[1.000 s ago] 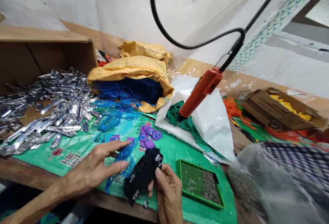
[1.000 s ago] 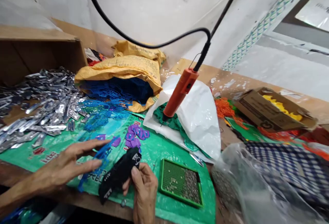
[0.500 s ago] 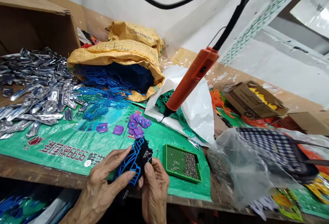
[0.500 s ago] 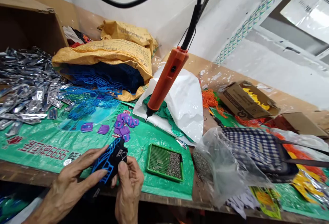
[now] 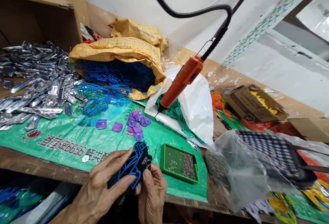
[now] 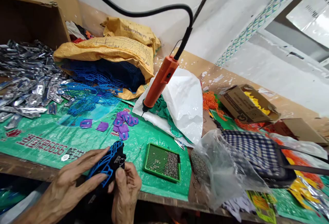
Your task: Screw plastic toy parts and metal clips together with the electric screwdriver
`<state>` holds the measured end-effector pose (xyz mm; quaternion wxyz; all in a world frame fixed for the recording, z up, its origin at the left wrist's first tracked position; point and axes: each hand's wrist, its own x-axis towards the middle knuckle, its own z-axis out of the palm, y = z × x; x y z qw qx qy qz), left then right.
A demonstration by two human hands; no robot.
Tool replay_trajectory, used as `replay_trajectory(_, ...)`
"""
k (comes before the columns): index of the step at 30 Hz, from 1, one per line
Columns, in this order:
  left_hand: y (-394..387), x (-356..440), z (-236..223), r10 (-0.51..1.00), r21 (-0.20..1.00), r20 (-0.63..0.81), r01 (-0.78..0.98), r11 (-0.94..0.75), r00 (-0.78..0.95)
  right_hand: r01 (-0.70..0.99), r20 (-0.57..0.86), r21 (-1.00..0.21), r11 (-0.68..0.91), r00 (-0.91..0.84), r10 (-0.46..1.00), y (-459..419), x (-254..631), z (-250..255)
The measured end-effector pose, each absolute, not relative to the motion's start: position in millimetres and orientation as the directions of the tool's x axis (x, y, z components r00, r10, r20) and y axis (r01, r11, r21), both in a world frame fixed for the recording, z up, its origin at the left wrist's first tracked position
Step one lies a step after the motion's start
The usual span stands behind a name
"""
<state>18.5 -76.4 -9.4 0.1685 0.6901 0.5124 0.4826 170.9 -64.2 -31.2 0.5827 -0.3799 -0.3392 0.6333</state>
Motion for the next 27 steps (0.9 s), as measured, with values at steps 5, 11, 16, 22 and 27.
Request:
replay_trajectory(5, -86, 36, -15, 0.903, 0.761, 0.429, 0.542, -0.357, -0.008, -0.473, -0.102, -0.875, -0.099, -0.02, 0.995, -68, 175, -28)
replay_trajectory(11, -83, 43, -17, 0.908, 0.749, 0.419, 0.556, -0.36, 0.025, -0.528, -0.146, -0.845, -0.086, 0.073, 0.987, -73, 170, -27)
replay_trajectory(16, -79, 35, -15, 0.902, 0.687, 0.423, 0.618, -0.382, 0.087, -0.421, -0.071, -0.906, -0.045, 0.045, 0.996, -73, 174, -33)
replay_trajectory(22, -81, 33, -9, 0.884, 0.593, 0.442, 0.691, -0.414, 0.151, -0.337, -0.049, -0.941, -0.02, 0.078, 0.996, -75, 177, -34)
replay_trajectory(27, -82, 27, -5, 0.892, 0.598, 0.396, 0.676, -0.431, 0.218, -0.363, 0.023, -0.932, 0.021, -0.002, 1.0, -74, 186, -43)
